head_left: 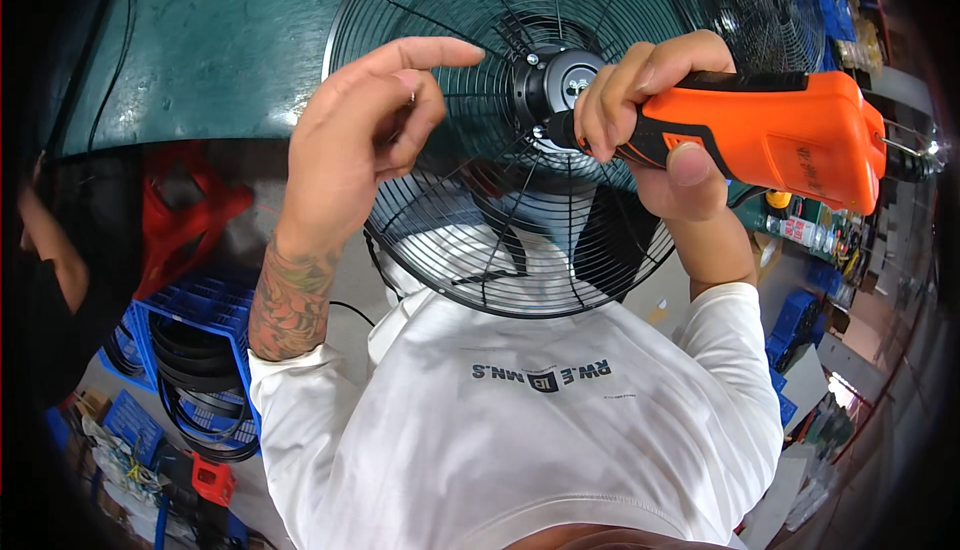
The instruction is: The worker is assembling an industrial fan by attaching the motor and grill components using an electric screwdriver and screws.
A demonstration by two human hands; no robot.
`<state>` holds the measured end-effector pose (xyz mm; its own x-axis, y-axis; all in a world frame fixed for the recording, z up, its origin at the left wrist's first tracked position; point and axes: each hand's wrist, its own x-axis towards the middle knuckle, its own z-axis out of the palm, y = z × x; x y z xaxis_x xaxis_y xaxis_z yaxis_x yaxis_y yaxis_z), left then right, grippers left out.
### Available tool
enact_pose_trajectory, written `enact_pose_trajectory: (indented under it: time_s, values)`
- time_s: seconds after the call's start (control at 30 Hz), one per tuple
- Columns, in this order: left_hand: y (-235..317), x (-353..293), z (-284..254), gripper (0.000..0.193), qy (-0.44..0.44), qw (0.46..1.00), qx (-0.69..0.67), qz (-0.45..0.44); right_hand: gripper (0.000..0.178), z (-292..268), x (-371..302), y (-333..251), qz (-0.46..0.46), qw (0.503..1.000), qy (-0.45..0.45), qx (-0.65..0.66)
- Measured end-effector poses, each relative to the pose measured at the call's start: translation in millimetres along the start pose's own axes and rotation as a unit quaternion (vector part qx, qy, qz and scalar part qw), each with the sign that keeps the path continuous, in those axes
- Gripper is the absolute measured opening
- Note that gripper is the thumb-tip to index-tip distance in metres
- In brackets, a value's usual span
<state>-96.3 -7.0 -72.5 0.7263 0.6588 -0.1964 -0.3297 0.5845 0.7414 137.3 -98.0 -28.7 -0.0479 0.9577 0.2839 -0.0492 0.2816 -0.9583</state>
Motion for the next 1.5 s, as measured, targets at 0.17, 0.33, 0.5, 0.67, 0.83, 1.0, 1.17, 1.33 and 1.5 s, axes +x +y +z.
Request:
enact_pose_trajectory:
  time_s: [0.17,0.33,0.5,0.67,0.83,1.0,1.17,1.33,1.5]
  values:
    - [-8,1,11,0.026,0.024,0.986,0.162,0.019,0.054,-1,0,4,0.008,1.0,-0.008,0.014]
    - [-18,0,15,0.011,-0.003,0.98,0.196,0.025,0.051,-2,-5,9,-0.001,1.0,0.002,0.006]
    - [-22,-5,23,0.012,-0.026,0.875,0.477,0.074,0.049,2,5,-1,-0.039,0.998,-0.004,0.046]
    - [-26,-4,37,0.012,-0.076,0.82,0.527,0.211,0.057,-14,11,-58,-0.116,0.976,-0.107,0.152]
    - [-28,-10,55,0.012,-0.135,0.809,0.543,0.179,0.059,-20,-8,-79,-0.184,0.972,-0.115,0.095]
    - [-29,-10,66,0.013,-0.15,0.805,0.544,0.186,0.06,-22,-23,-75,-0.185,0.974,-0.104,0.082]
    - [-35,-9,70,0.015,-0.146,0.806,0.551,0.159,0.061,-28,-29,-78,-0.155,0.977,-0.12,0.088]
    - [-39,-8,76,0.022,-0.142,0.785,0.578,0.17,0.063,-28,-34,-75,-0.122,0.983,-0.096,0.097]
    - [-36,-6,83,0.043,-0.076,0.773,0.586,0.231,0.058,-40,-42,-66,-0.096,0.984,-0.01,0.147]
